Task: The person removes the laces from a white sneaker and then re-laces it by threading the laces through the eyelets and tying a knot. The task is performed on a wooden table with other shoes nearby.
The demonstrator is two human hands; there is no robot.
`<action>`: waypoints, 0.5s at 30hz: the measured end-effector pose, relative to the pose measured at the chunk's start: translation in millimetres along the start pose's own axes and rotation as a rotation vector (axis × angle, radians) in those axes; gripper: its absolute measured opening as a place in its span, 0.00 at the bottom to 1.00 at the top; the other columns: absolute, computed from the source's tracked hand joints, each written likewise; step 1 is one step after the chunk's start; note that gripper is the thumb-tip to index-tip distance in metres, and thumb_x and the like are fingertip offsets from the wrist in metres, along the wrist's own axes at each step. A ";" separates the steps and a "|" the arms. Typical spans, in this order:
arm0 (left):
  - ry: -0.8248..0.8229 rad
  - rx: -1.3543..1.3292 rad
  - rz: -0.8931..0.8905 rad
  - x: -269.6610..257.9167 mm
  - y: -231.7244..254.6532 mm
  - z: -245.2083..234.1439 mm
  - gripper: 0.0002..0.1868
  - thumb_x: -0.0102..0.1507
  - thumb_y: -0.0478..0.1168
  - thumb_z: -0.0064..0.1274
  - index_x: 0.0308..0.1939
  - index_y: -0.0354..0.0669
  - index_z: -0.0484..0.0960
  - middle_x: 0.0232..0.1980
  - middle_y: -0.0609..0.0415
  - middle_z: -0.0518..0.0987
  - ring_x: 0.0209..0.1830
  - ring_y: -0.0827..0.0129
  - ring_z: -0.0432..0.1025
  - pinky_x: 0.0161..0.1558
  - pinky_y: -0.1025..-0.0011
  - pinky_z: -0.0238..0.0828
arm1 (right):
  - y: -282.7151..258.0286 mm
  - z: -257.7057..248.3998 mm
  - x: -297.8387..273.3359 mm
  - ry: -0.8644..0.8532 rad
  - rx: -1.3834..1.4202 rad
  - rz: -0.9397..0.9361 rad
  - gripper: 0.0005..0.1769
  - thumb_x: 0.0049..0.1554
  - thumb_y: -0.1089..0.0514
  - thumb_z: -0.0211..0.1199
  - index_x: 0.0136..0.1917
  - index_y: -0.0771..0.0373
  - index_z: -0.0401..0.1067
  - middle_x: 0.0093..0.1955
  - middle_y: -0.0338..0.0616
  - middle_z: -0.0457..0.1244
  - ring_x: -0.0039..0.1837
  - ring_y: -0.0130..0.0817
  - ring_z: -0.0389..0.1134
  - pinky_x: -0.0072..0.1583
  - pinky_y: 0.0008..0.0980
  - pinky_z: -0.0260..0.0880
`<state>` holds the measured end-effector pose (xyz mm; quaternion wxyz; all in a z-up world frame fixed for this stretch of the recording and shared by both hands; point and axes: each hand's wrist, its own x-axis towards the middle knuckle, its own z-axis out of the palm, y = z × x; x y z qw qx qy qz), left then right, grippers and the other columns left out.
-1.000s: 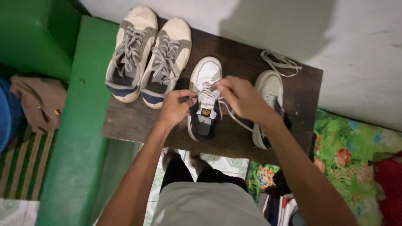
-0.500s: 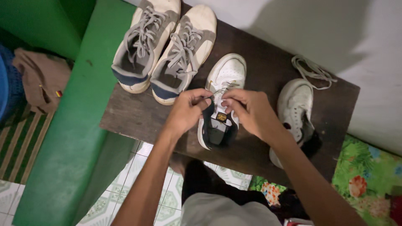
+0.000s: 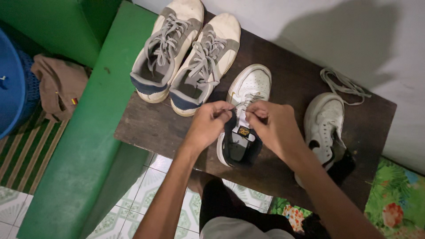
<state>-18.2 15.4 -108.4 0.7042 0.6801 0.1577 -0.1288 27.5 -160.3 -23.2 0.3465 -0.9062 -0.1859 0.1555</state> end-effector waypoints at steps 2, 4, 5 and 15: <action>-0.003 -0.004 0.016 -0.4 2.2 0.4 0.13 0.63 0.34 0.53 0.51 0.35 0.85 0.34 0.56 0.84 0.25 0.78 0.70 0.27 0.76 0.68 | 0.7 -0.3 0.5 0.032 -0.014 0.019 0.09 0.53 0.63 0.68 0.48 0.66 0.79 0.38 0.49 0.73 0.40 0.31 0.76 0.45 0.29 0.73; -0.005 -0.015 0.016 0.4 4.1 -0.3 0.13 0.63 0.34 0.53 0.50 0.34 0.84 0.35 0.57 0.84 0.25 0.79 0.70 0.28 0.76 0.68 | 1.4 -0.9 2.3 0.035 -0.029 0.038 0.10 0.51 0.63 0.68 0.47 0.66 0.80 0.38 0.50 0.72 0.40 0.33 0.76 0.44 0.30 0.73; -0.006 -0.023 0.008 0.5 4.5 -0.6 0.13 0.63 0.34 0.53 0.50 0.34 0.84 0.35 0.57 0.84 0.26 0.79 0.71 0.28 0.76 0.68 | 1.8 -1.4 3.1 0.021 -0.037 0.047 0.10 0.51 0.62 0.69 0.47 0.65 0.80 0.38 0.49 0.72 0.40 0.32 0.76 0.44 0.30 0.73; -0.068 0.110 0.200 3.7 4.4 -2.0 0.17 0.64 0.31 0.47 0.55 0.36 0.83 0.45 0.53 0.86 0.44 0.74 0.78 0.49 0.75 0.71 | 2.5 -0.7 8.2 -0.001 -0.048 0.032 0.11 0.50 0.62 0.68 0.48 0.65 0.80 0.38 0.51 0.72 0.40 0.34 0.77 0.45 0.30 0.74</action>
